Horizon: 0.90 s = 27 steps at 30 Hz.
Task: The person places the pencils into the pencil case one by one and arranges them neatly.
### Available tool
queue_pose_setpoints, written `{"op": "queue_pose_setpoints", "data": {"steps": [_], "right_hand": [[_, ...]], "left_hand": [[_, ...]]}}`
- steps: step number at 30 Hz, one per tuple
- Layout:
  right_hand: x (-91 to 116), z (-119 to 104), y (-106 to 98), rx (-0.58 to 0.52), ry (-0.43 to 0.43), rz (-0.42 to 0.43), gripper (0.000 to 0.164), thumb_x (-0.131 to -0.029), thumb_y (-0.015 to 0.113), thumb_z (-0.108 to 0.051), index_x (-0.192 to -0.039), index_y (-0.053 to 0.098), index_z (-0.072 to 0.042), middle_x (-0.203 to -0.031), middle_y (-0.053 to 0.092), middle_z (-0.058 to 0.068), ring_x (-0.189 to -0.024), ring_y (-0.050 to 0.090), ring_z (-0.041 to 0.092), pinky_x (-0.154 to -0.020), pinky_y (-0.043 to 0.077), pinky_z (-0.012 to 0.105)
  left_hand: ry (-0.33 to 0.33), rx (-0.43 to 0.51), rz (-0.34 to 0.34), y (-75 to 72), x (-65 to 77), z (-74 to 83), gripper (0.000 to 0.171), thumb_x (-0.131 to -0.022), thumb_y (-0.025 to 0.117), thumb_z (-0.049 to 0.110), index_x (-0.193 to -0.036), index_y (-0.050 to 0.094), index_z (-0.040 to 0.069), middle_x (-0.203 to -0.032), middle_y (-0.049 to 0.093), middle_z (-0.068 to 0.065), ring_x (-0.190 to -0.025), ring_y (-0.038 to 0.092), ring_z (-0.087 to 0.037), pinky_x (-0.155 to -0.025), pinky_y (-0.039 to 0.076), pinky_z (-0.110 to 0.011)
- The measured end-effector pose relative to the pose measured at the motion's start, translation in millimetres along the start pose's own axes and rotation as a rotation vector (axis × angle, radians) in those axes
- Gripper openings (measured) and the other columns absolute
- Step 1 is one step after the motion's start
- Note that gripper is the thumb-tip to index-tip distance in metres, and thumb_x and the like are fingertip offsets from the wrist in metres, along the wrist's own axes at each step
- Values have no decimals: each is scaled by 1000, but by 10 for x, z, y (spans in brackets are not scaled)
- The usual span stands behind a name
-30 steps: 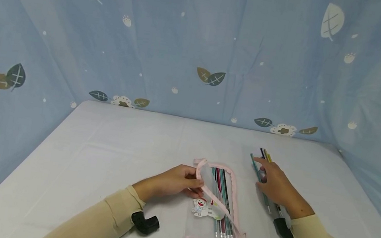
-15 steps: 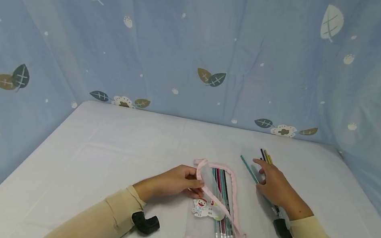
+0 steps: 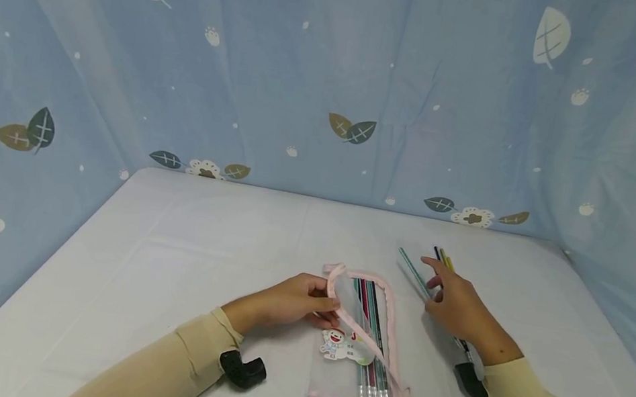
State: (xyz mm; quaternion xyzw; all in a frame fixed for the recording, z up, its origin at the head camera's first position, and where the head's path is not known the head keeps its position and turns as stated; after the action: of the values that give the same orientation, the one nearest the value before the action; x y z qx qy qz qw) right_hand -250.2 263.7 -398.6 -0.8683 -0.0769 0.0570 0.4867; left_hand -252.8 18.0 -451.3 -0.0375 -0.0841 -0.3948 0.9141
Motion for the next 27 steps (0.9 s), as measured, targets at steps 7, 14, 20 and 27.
{"op": "queue_pose_setpoints", "data": {"steps": [7,14,20,27], "right_hand": [[16,-94,-60,5,-76,71,74,-89,63,3,-153,29,-3,-101,66,19,-79,62,19,-58,51,28],[27,-153,-122,-54,-106,126,79,-89,58,5,-157,20,-8,-97,63,13,-82,62,19,-60,51,27],[40,-202,-147,-92,-114,151,83,-90,58,5,-159,14,-10,-97,66,10,-86,63,18,-66,53,26],[55,-249,-145,-278,-101,138,88,-94,55,4,-161,4,-19,-102,66,19,-82,65,18,-65,57,27]], "left_hand": [[-1,-1,-4,3,-9,-8,21,-103,55,10,-110,61,-9,-98,69,-13,-88,70,-15,-82,63,-27],[4,7,-5,-1,-13,0,22,-103,54,10,-111,60,-9,-99,68,-13,-89,71,-16,-82,63,-27],[5,14,-6,5,-6,8,21,-103,54,9,-111,60,-10,-97,67,-11,-88,71,-16,-82,63,-26],[-4,13,-7,1,-8,-4,21,-103,55,10,-111,61,-9,-97,68,-11,-88,70,-15,-82,63,-26]]}}
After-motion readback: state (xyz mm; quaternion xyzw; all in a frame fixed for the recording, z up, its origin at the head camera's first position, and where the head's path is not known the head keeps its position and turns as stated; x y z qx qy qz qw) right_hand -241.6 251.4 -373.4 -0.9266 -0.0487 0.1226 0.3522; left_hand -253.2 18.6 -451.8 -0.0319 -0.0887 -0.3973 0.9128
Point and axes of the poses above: each hand's wrist, its own x-axis away from the middle knuckle, its own y-axis out of the palm, z = x × y, the point moved 7 cm from there along -x, towards the middle knuckle
